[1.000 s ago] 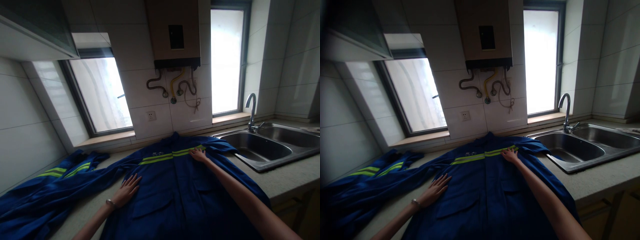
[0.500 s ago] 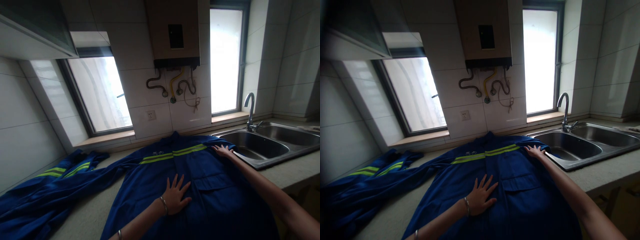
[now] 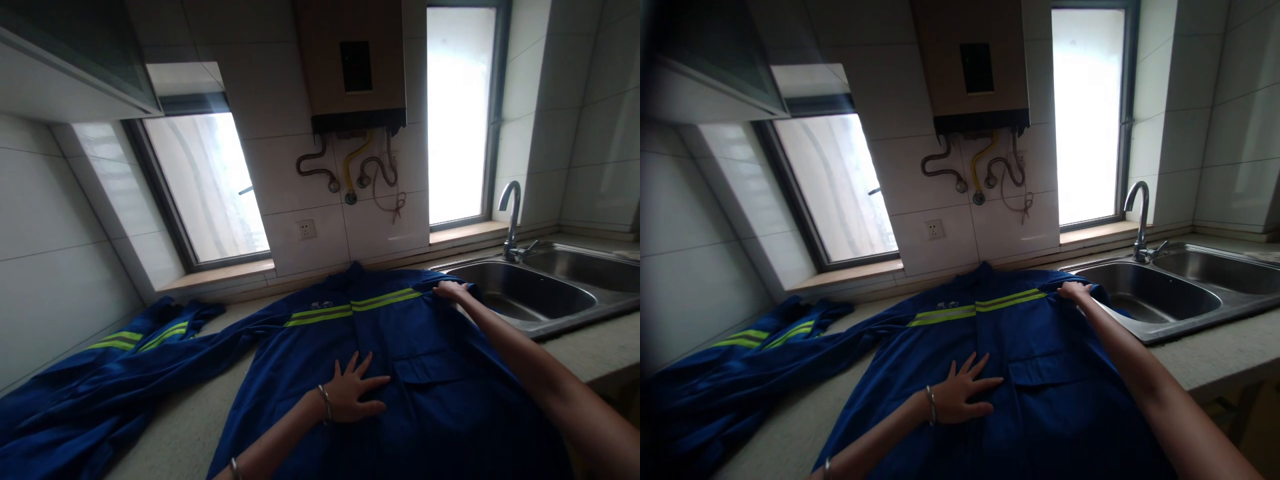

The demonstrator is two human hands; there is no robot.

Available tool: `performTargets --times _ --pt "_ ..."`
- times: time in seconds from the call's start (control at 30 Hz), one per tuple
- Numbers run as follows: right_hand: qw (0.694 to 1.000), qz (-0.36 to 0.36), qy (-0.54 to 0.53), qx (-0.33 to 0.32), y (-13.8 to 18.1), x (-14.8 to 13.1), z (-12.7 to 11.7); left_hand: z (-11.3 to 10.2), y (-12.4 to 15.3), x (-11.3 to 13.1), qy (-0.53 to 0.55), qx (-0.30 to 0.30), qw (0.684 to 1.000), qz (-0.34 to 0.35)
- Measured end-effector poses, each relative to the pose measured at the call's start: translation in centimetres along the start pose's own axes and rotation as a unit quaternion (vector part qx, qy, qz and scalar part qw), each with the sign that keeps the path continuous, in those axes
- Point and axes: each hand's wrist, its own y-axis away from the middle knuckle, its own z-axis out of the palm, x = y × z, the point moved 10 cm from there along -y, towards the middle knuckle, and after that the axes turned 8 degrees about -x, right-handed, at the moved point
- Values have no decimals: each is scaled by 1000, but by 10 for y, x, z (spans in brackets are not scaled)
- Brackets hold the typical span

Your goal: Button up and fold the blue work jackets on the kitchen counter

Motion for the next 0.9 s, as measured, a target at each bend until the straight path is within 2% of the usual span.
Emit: performTargets --times 0.07,0.13,0.2,0.23,0.3,0.37,0.53,0.8,0.9 --pt "999 -19 35 -32 8 -37 6 -13 -1 -17 40 42 998 -12" --pt "993 -92 55 -54 30 -89 20 -34 6 -46 49 124 989 -61" --pt "980 -178 35 -82 65 -141 42 -49 21 -78 8 190 972 -136" --pt "972 -211 21 -106 84 -163 55 -52 29 -94 -20 200 964 -173" --pt "950 -277 -6 -144 122 -199 77 -46 45 -125 -58 178 954 -234" --pt "935 -311 -20 -169 148 -219 91 -34 58 -147 -68 148 954 -253" --pt "939 -304 -29 -156 163 -224 87 -22 74 -164 -82 146 961 -221" --pt "941 -304 -31 -147 169 -219 88 -16 77 -158 -86 160 959 -220" --pt "944 -304 -35 -127 159 -213 82 -25 85 -174 -91 174 956 -216"
